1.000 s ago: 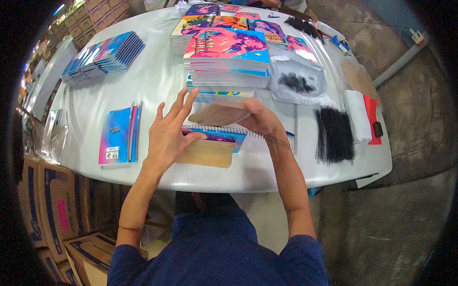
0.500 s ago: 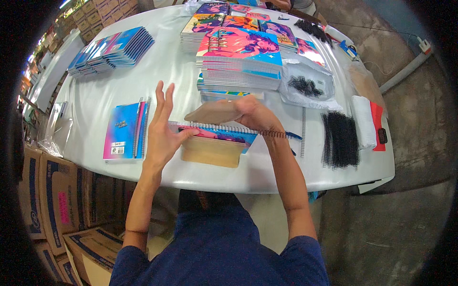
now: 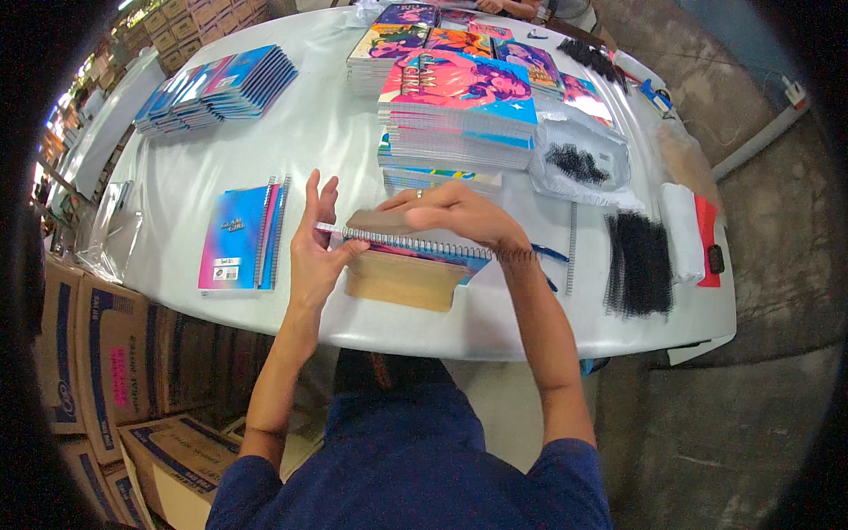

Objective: The person uses pliers to trim the metal spirals on a stack of notebooks and then places individual notebooks onto a wooden stand to manually adjust the binding.

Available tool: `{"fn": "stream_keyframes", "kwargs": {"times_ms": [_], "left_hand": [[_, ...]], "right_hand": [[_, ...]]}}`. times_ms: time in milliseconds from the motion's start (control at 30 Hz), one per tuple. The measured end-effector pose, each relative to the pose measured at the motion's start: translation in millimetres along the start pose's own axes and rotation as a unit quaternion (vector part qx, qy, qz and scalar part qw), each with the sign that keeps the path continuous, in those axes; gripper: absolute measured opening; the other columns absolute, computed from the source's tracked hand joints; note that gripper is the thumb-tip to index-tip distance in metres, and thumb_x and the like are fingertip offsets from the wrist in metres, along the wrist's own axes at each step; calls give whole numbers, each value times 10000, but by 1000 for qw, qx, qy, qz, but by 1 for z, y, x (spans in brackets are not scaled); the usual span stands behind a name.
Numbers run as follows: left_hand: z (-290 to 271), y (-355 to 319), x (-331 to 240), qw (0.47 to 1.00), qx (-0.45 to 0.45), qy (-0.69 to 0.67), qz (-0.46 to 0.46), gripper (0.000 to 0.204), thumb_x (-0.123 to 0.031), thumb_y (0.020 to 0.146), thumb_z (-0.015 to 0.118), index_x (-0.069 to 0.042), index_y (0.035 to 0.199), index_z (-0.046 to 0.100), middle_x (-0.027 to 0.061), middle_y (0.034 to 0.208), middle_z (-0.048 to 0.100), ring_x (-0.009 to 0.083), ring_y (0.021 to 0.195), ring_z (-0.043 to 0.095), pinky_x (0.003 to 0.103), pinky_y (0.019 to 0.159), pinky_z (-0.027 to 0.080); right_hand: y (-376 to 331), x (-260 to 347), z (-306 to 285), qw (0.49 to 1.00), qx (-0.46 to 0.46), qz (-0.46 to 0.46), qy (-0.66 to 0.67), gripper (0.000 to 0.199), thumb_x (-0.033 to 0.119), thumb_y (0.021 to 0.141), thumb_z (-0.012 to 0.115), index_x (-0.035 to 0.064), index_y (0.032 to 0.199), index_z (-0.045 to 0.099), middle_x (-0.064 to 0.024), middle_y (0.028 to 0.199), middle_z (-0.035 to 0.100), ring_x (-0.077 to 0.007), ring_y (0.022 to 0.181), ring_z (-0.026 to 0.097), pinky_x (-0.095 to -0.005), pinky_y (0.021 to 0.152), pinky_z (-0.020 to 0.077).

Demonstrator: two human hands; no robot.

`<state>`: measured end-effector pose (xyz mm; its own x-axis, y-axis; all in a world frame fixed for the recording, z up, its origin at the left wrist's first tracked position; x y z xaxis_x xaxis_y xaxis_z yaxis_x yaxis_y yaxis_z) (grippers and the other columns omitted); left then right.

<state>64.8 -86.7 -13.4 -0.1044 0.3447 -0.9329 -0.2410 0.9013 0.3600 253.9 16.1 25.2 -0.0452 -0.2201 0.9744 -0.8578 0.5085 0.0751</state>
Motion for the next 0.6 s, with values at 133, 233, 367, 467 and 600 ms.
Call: {"fn": "stream_keyframes", "kwargs": {"times_ms": [133,233,367,467,600], "left_hand": [[-3,-3,7,987,-7,-151,-56,962,-50,773,763,-123,1533,179,205,1514,322,335,1380,357,410,1088,381],[-3,-3,11,993,12,-112,-32,911,24,798,707,-116,1531,185,201,1532,288,327,1378,362,387,1062,407],[-2,-4,10,982,-13,-180,-54,917,39,802,703,-83,1530,159,202,1559,206,356,1384,334,385,1064,411],[-3,-6,9,982,-10,-179,-58,903,26,811,699,-82,1529,164,200,1560,209,345,1382,344,380,1062,405],[-4,-3,9,985,-6,-162,-57,852,-24,828,702,-79,1522,211,196,1543,269,311,1375,369,360,1049,401]], "right_hand": [[-1,-9,-11,996,-38,24,82,390,318,919,627,-3,1135,669,-136,1183,662,-199,1045,602,-314,907,457],[2,15,4,996,25,6,-90,403,337,905,644,-6,1113,679,-136,1195,659,-198,1051,600,-311,913,455],[11,4,-3,997,33,9,-70,448,348,894,642,-57,1081,678,-177,1215,640,-232,1093,594,-345,946,439],[4,2,0,999,27,-42,-3,446,357,899,635,-43,1092,678,-163,1186,656,-229,1070,600,-337,934,445],[15,3,-2,996,17,13,-85,432,376,923,610,4,1134,678,-131,1114,693,-203,994,615,-309,889,464]]}}
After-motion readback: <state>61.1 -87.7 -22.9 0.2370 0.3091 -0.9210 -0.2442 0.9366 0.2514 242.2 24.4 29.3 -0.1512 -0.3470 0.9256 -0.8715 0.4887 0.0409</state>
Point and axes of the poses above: each hand's wrist, its own y-axis towards the middle knuckle, its own z-axis out of the palm, x = y × z, the point moved 3 cm from there along y, towards the middle knuckle
